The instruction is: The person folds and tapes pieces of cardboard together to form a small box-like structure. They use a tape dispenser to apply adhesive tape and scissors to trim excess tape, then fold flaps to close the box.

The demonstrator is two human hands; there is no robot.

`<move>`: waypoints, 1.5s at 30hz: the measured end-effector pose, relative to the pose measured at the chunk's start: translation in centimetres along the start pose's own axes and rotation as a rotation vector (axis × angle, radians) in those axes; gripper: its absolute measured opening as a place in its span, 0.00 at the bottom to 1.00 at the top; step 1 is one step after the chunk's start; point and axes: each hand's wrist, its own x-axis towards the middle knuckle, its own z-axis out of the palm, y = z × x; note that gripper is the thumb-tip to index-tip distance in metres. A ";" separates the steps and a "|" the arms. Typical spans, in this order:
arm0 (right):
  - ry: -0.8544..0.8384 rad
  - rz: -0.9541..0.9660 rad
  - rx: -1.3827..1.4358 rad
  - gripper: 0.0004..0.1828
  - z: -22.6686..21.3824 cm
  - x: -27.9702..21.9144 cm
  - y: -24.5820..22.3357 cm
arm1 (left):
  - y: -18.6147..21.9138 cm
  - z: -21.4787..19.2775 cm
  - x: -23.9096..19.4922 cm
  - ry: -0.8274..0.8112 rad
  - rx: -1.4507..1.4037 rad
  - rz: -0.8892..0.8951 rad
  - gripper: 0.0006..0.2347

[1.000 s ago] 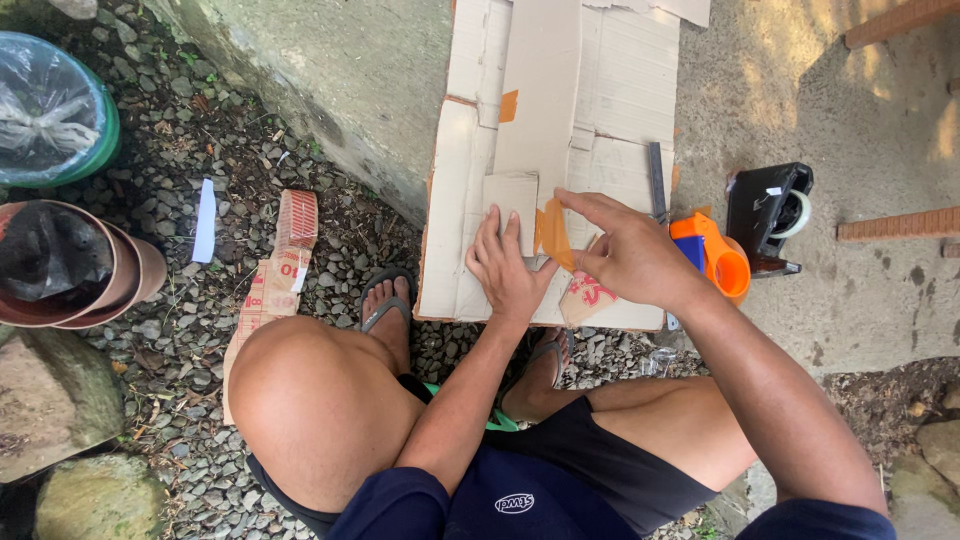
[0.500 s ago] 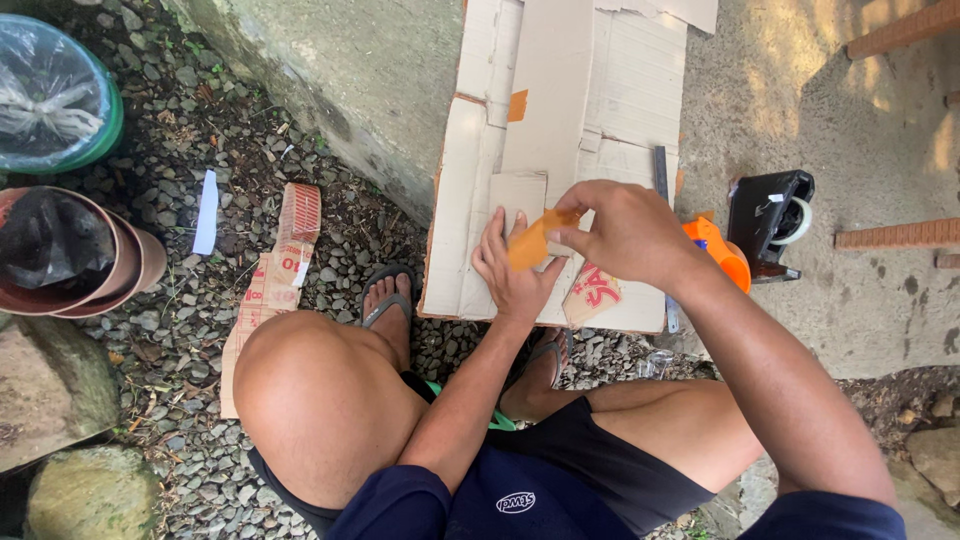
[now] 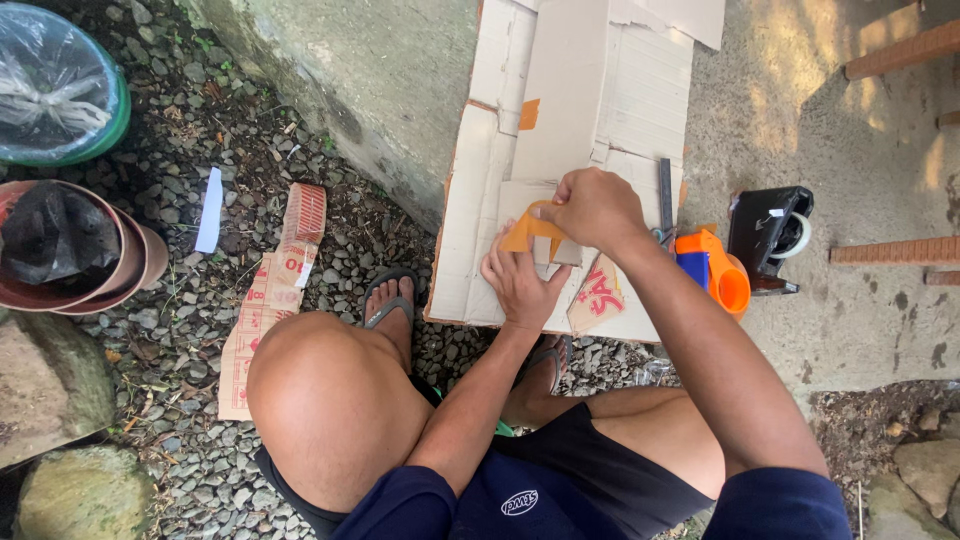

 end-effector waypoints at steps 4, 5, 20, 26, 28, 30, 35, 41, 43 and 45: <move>0.058 -0.005 -0.077 0.24 0.8 0.0 -0.2 | -0.1 0.2 -0.1 0.013 -0.008 -0.017 0.38; 0.075 -0.008 -0.093 0.24 0.8 -0.1 -0.3 | -0.1 0.2 0.0 0.015 -0.016 -0.017 0.37; 0.074 0.087 -0.210 0.30 1.0 0.0 -0.5 | 0.0 0.1 -0.1 -0.018 -0.037 -0.051 0.39; 0.028 0.080 -0.238 0.27 1.2 0.1 -0.5 | -0.1 0.2 -0.2 0.009 -0.047 -0.009 0.41; 0.051 0.078 -0.254 0.26 1.5 0.2 -0.7 | -0.2 0.3 -0.2 0.005 -0.046 -0.012 0.41; 0.071 0.063 -0.277 0.26 1.8 0.2 -0.8 | -0.2 0.4 -0.2 0.004 -0.044 -0.016 0.41; 0.147 0.020 -0.336 0.26 2.8 0.4 -0.8 | -0.1 0.3 -0.2 0.004 -0.047 -0.020 0.42; 0.153 0.010 -0.374 0.28 3.5 1.0 -0.6 | -0.2 0.3 -0.1 0.052 -0.048 -0.005 0.43; 0.126 0.023 -0.373 0.28 3.7 1.0 -0.5 | -0.2 0.4 -0.2 0.048 -0.058 -0.032 0.43; 0.115 0.027 -0.371 0.28 3.8 1.1 -0.4 | -0.1 0.4 -0.1 0.059 -0.077 -0.053 0.44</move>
